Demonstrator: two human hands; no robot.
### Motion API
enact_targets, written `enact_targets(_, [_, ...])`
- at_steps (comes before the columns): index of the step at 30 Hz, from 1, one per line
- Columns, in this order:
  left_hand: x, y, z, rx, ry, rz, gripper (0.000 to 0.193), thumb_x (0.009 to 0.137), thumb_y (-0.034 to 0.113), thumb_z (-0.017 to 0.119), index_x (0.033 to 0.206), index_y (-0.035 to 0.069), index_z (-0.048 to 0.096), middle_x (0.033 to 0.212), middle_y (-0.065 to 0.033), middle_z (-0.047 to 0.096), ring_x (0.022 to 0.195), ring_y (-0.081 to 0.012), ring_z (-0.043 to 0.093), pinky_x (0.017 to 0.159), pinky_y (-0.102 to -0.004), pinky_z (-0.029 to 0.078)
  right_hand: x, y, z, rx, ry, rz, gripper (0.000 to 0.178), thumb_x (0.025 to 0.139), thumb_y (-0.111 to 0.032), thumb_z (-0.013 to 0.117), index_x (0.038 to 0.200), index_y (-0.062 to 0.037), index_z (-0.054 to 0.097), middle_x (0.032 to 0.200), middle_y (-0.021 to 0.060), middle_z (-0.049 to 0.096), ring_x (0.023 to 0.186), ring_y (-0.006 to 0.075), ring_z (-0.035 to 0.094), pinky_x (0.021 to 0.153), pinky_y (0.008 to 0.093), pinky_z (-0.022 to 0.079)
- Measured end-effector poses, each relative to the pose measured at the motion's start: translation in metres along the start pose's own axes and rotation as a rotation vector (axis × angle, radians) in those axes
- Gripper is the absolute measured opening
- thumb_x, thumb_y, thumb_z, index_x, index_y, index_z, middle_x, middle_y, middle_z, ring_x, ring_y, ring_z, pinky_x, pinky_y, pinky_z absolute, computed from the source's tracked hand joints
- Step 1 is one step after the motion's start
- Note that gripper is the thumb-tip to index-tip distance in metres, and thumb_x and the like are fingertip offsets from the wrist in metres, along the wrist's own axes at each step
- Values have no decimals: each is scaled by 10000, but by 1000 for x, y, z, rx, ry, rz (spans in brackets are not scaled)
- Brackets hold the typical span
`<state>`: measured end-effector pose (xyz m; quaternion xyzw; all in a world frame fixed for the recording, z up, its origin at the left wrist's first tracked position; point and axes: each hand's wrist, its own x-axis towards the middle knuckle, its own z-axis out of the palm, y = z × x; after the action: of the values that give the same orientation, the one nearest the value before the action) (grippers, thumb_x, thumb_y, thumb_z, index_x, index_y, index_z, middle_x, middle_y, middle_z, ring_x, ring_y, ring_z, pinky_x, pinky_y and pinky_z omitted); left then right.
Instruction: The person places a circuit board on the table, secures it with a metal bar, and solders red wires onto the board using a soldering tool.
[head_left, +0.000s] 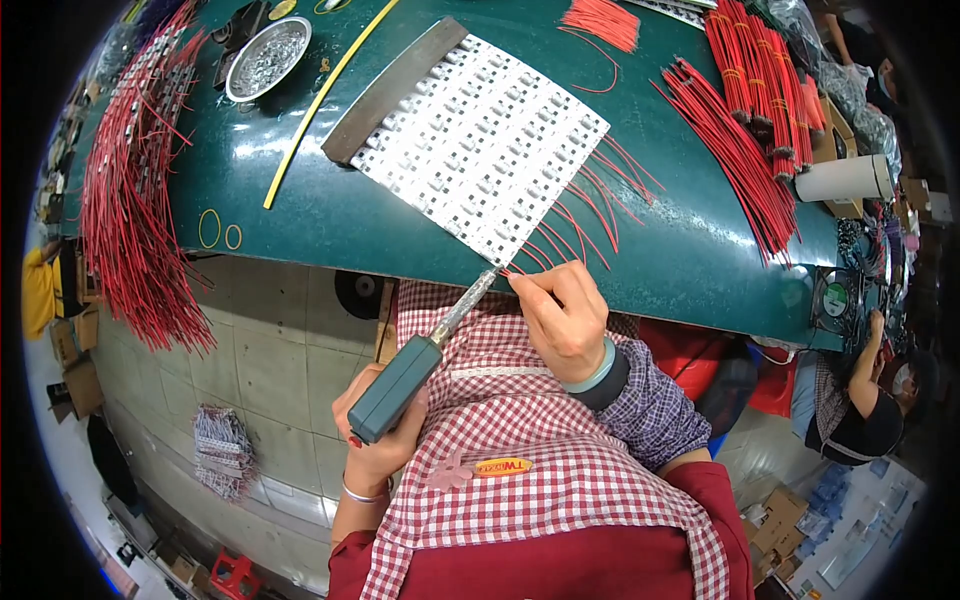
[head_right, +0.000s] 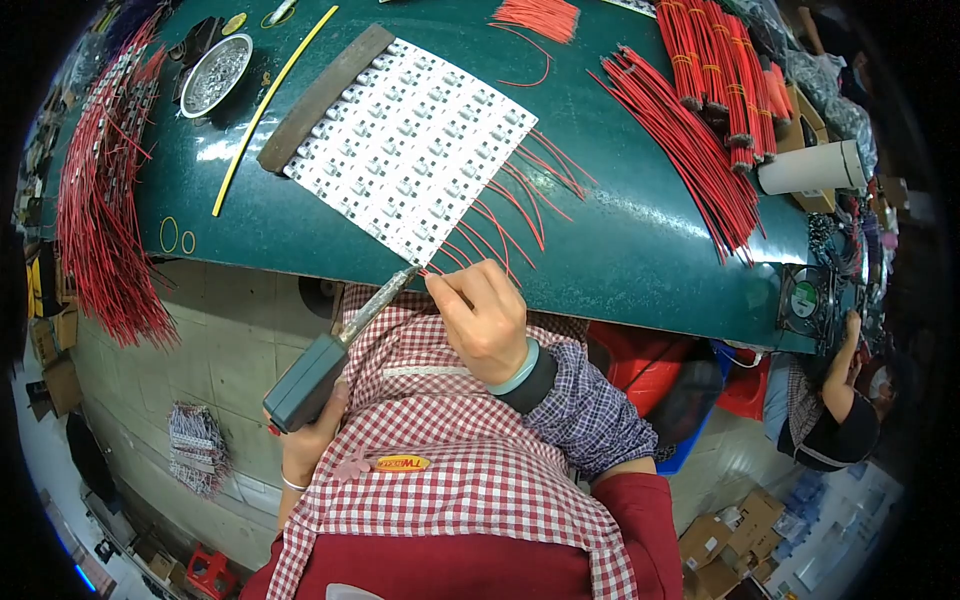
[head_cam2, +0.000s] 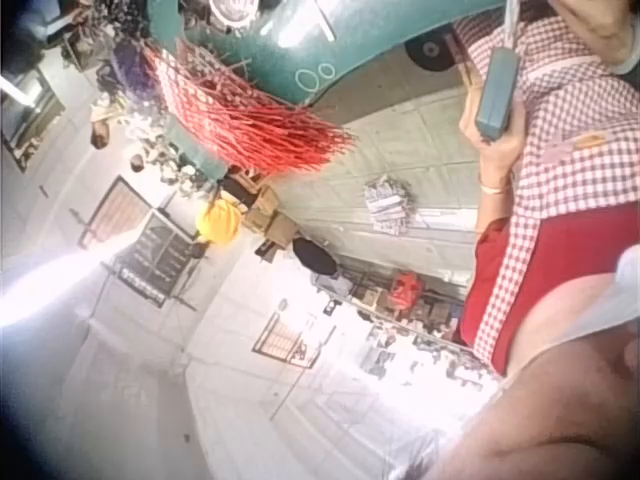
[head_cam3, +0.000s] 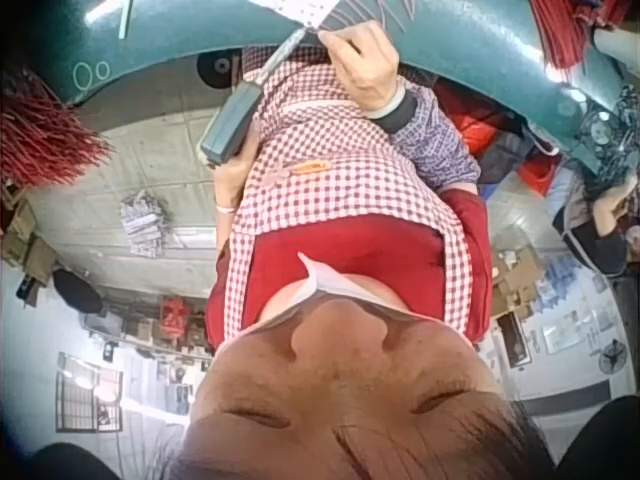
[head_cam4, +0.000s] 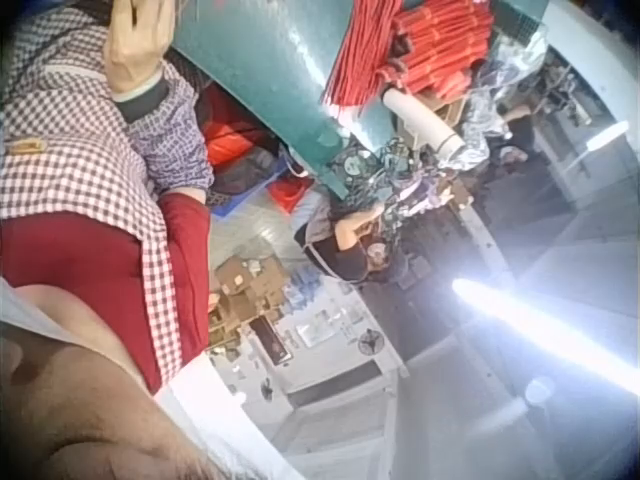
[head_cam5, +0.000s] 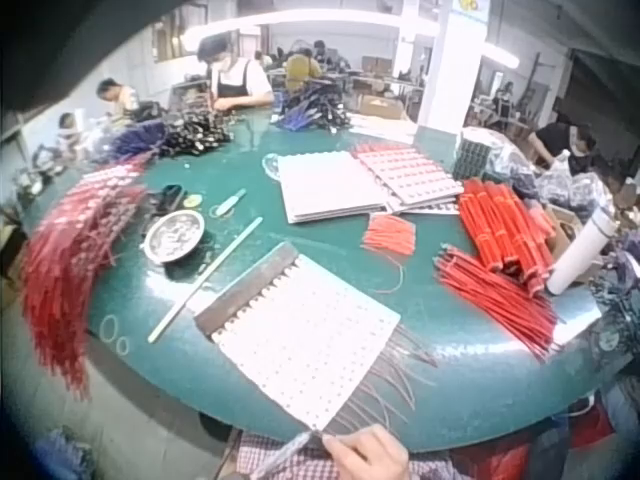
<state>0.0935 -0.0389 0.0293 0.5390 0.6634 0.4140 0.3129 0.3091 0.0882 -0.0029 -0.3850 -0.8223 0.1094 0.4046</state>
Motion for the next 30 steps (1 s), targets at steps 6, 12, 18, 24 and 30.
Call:
enact_targets(6, [-8,-10,-3,21,0,10,150,679,-41,734,813,-32,670,762,-131,636,616,-270,623,566,-330,493,1,-1,-1,-8,12,-8,285,684,66,713,961,4,691,794,61,614,701,224,564,566,326,473])
enact_targets(12, [-10,-9,-3,-52,95,11,178,692,-34,747,860,-54,689,809,-145,672,654,-257,663,582,-315,517,1,-1,0,-17,5,1,286,681,73,710,957,3,687,797,61,615,700,224,566,568,328,478])
enact_targets(18, [-10,-9,-1,-29,68,-16,202,691,-39,743,884,-62,689,857,-158,689,722,-264,694,658,-314,548,0,0,0,-19,10,-1,296,667,72,710,954,4,685,800,62,617,701,222,568,565,325,479])
enact_targets(24, [-5,-6,-2,40,-6,54,172,683,-47,727,849,-46,681,832,-138,675,694,-268,674,625,-327,534,1,-1,0,-27,20,-12,291,672,68,718,954,2,685,790,61,614,694,219,567,557,325,477])
enact_targets(30, [3,0,1,7,25,87,155,679,-48,720,825,-31,670,788,-124,644,645,-275,633,579,-337,501,-1,0,2,-37,29,-25,292,672,66,725,953,2,683,786,59,610,690,218,565,550,323,472])
